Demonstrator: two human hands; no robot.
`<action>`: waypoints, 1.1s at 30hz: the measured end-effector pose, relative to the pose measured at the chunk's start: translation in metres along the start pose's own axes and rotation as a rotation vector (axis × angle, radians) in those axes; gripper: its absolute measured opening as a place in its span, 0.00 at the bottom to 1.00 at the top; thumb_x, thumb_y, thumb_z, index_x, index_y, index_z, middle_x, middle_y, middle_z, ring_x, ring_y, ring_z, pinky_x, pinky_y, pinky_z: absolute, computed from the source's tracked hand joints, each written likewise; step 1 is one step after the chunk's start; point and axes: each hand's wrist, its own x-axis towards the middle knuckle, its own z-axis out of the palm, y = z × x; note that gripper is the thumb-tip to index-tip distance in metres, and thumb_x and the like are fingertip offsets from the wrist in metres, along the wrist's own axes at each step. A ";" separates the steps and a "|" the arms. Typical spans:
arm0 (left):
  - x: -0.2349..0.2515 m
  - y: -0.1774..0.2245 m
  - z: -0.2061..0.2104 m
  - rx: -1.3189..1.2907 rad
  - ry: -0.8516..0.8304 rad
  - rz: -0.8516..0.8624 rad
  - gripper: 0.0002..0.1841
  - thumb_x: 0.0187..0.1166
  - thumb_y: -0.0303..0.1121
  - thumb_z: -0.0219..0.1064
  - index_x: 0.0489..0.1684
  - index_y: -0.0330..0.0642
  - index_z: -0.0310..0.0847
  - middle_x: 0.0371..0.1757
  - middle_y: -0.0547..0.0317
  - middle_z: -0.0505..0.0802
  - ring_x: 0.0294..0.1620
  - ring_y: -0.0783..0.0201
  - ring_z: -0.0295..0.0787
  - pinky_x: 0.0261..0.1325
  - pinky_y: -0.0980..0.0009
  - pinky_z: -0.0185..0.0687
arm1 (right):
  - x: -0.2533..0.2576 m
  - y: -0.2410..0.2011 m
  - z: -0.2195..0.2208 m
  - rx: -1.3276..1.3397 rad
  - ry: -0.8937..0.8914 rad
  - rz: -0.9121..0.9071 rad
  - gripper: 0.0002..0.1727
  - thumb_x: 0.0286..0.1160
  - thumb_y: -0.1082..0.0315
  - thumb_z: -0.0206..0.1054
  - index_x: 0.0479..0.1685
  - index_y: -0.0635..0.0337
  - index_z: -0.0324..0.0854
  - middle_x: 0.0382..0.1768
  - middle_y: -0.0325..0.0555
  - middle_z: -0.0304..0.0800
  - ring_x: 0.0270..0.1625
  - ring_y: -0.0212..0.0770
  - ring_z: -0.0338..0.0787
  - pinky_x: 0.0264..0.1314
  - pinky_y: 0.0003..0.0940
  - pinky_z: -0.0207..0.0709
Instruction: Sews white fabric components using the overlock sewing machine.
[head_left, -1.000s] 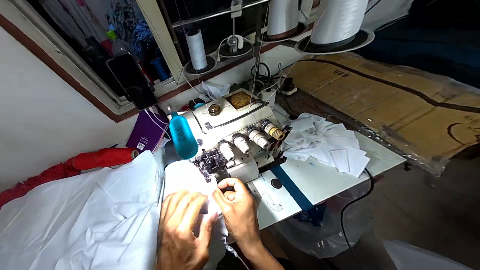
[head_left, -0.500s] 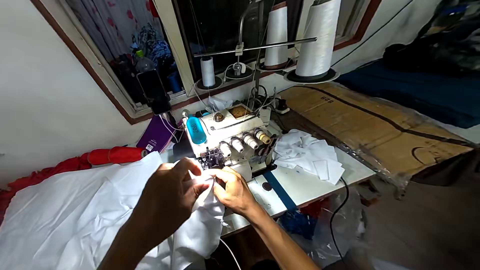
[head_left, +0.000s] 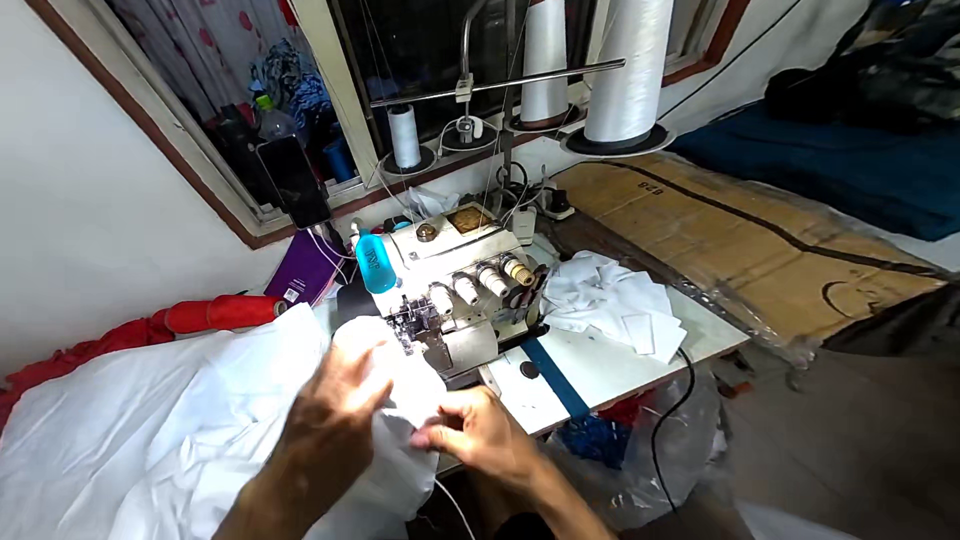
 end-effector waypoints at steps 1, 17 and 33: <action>-0.006 0.003 0.008 -0.071 -0.058 0.049 0.10 0.79 0.30 0.61 0.35 0.45 0.91 0.62 0.48 0.93 0.65 0.50 0.91 0.61 0.54 0.89 | -0.011 0.000 0.000 -0.016 0.010 -0.013 0.21 0.68 0.49 0.78 0.25 0.60 0.88 0.21 0.40 0.87 0.24 0.29 0.84 0.30 0.32 0.77; -0.041 0.019 0.029 -0.363 -0.310 0.021 0.13 0.84 0.42 0.60 0.32 0.45 0.82 0.38 0.60 0.91 0.42 0.62 0.86 0.47 0.67 0.80 | -0.069 0.008 0.026 -0.170 0.242 -0.109 0.15 0.73 0.51 0.76 0.37 0.54 0.92 0.33 0.35 0.94 0.34 0.23 0.89 0.38 0.20 0.84; -0.056 0.075 0.021 -0.357 0.089 -0.096 0.02 0.66 0.25 0.74 0.30 0.36 0.93 0.40 0.46 0.95 0.60 0.45 0.90 0.72 0.57 0.79 | -0.049 -0.042 0.000 -0.285 -0.093 -0.278 0.08 0.75 0.76 0.68 0.34 0.75 0.90 0.32 0.64 0.94 0.35 0.46 0.93 0.48 0.36 0.83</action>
